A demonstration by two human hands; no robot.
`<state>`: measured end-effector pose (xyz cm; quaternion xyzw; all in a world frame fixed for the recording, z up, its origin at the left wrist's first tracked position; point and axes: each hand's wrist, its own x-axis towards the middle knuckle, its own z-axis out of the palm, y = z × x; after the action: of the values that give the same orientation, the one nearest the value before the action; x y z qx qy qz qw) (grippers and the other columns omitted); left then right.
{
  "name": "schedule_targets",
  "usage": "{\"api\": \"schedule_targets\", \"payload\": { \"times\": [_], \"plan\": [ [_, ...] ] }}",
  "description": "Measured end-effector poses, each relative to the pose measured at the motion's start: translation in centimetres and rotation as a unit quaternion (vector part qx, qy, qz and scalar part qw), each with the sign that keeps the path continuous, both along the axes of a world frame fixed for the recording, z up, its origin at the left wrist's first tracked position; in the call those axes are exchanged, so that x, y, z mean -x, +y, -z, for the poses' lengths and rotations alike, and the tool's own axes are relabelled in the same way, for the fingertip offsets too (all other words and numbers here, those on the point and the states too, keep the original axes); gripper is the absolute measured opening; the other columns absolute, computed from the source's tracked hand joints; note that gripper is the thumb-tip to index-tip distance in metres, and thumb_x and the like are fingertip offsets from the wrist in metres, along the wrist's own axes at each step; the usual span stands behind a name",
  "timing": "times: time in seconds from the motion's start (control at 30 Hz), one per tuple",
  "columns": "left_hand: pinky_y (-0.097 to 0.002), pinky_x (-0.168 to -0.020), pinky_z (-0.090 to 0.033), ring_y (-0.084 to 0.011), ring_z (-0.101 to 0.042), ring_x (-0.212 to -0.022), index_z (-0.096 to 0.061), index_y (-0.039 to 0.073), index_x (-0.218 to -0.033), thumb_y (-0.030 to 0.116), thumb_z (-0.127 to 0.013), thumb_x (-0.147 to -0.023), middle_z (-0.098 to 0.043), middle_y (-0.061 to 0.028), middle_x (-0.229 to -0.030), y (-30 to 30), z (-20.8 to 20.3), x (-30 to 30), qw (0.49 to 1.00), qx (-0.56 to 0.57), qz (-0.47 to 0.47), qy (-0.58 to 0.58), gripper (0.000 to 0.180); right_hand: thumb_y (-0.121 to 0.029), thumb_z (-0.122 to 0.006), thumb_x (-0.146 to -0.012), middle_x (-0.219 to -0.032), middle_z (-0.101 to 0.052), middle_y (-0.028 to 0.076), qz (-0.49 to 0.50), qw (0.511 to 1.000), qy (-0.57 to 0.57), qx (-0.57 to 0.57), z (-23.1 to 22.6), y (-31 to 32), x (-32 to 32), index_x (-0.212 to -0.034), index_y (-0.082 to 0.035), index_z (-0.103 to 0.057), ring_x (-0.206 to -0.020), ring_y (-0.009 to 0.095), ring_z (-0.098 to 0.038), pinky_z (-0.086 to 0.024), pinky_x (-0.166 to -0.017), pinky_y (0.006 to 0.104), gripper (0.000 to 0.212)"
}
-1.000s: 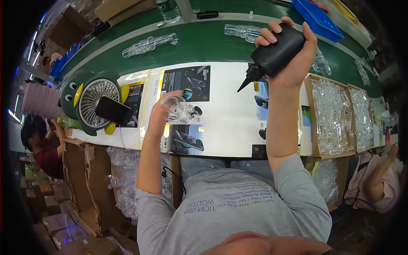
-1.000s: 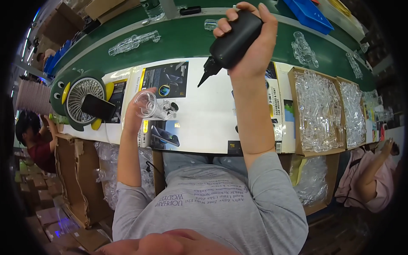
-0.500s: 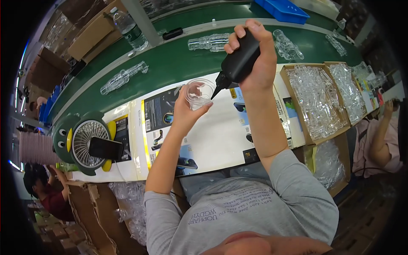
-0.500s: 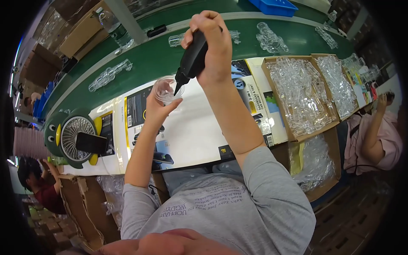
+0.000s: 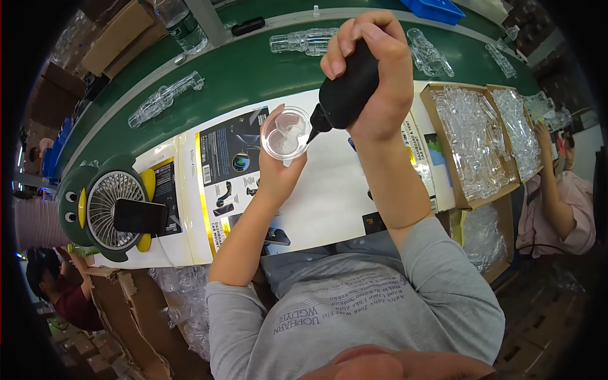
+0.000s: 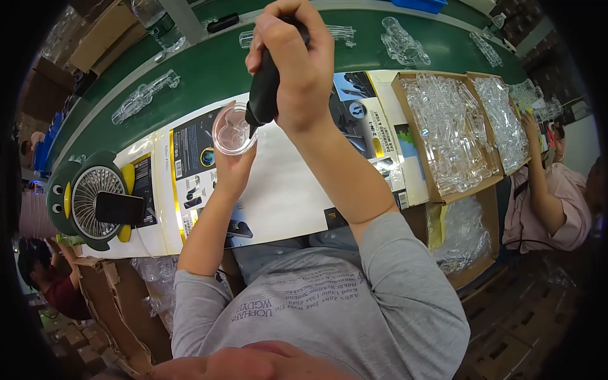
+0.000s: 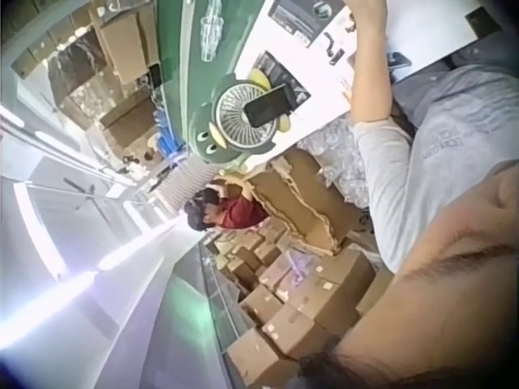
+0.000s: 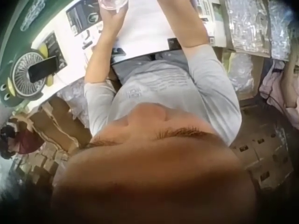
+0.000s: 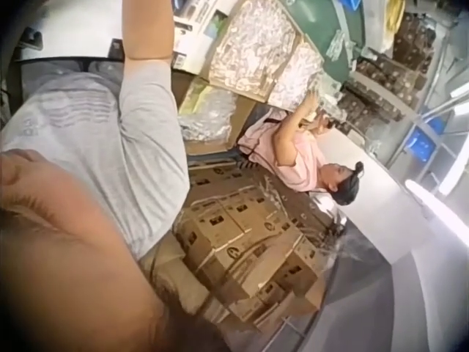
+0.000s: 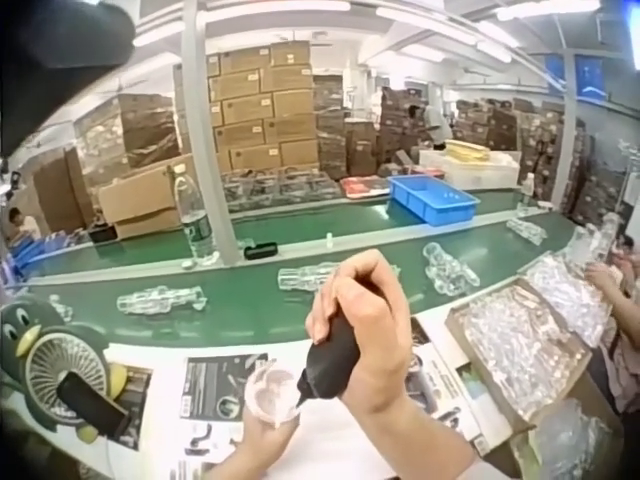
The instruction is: Assembling and inspecting clear plastic parts at a manufacturing station by dispensing liquid into small cups and joining components.
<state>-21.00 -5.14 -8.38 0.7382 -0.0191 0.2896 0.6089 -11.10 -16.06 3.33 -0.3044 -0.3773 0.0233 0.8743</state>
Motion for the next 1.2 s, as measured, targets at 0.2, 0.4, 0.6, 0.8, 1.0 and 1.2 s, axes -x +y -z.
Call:
{"api": "schedule_targets", "payload": {
  "times": [0.2, 0.4, 0.6, 0.8, 1.0, 1.2],
  "plan": [
    [-0.0328, -0.099, -0.030, -0.0213, -0.041, -0.115, -0.029, 0.000, -0.130, 0.004, -0.059, -0.075, -0.041, -0.0125, -0.121, 0.4, 1.2, 0.3, 1.000, -0.015, 0.004, -0.005, 0.062, -0.015, -0.049, -0.083, -0.068, -0.044, 0.005, 0.067, 0.993, 0.097, 0.026, -1.9, 0.0, 2.2, -0.079, -0.004, -0.041, -0.056, 0.011, -0.044, -0.039, -0.053, 0.0225, 0.014],
    [-0.0331, -0.098, -0.031, -0.0218, -0.042, -0.113, -0.027, 0.002, -0.131, 0.003, -0.060, -0.075, -0.040, -0.0129, -0.121, 0.2, 0.9, 0.4, 1.000, -0.010, 0.005, -0.018, 0.065, -0.017, -0.048, -0.083, -0.067, -0.044, 0.004, 0.087, 0.992, 0.082, 0.039, -2.0, -0.1, 2.0, -0.079, -0.004, -0.042, -0.055, 0.010, -0.043, -0.038, -0.053, 0.0222, 0.015],
    [-0.0335, -0.097, -0.032, -0.0223, -0.042, -0.112, -0.028, 0.002, -0.131, 0.003, -0.060, -0.074, -0.039, -0.0132, -0.120, 0.3, 1.0, 0.4, 1.000, -0.016, 0.005, -0.016, 0.065, -0.017, -0.049, -0.083, -0.067, -0.043, 0.004, 0.077, 0.993, 0.079, 0.049, -1.8, 0.0, 1.8, -0.078, -0.004, -0.042, -0.055, 0.010, -0.043, -0.038, -0.053, 0.0220, 0.015],
    [-0.0341, -0.097, -0.031, -0.0232, -0.042, -0.113, -0.028, 0.002, -0.130, 0.003, -0.061, -0.073, -0.039, -0.0137, -0.120, 0.4, 1.0, 0.5, 0.999, -0.032, -0.004, -0.012, 0.066, -0.017, -0.048, -0.083, -0.067, -0.043, 0.004, 0.079, 0.993, 0.076, 0.047, -1.8, 0.0, 1.8, -0.078, -0.004, -0.042, -0.055, 0.010, -0.043, -0.038, -0.053, 0.0219, 0.015],
    [-0.0346, -0.098, -0.031, -0.0239, -0.042, -0.113, -0.028, 0.002, -0.130, 0.003, -0.061, -0.073, -0.038, -0.0137, -0.121, 0.4, 1.0, 0.4, 0.998, -0.049, -0.011, -0.025, 0.066, -0.017, -0.049, -0.083, -0.067, -0.043, 0.004, 0.074, 0.994, 0.076, 0.040, -1.7, -0.1, 1.6, -0.079, -0.004, -0.042, -0.056, 0.009, -0.043, -0.038, -0.053, 0.0219, 0.015],
    [-0.0347, -0.098, -0.031, -0.0240, -0.041, -0.115, -0.029, 0.002, -0.129, 0.003, -0.061, -0.072, -0.037, -0.0134, -0.124, 0.4, 1.1, 0.4, 0.997, -0.060, -0.010, -0.044, 0.065, -0.016, -0.049, -0.083, -0.066, -0.043, 0.003, 0.067, 0.994, 0.080, 0.032, -1.7, -0.1, 1.4, -0.079, -0.004, -0.043, -0.056, 0.009, -0.043, -0.038, -0.052, 0.0217, 0.014]
  ]
}}
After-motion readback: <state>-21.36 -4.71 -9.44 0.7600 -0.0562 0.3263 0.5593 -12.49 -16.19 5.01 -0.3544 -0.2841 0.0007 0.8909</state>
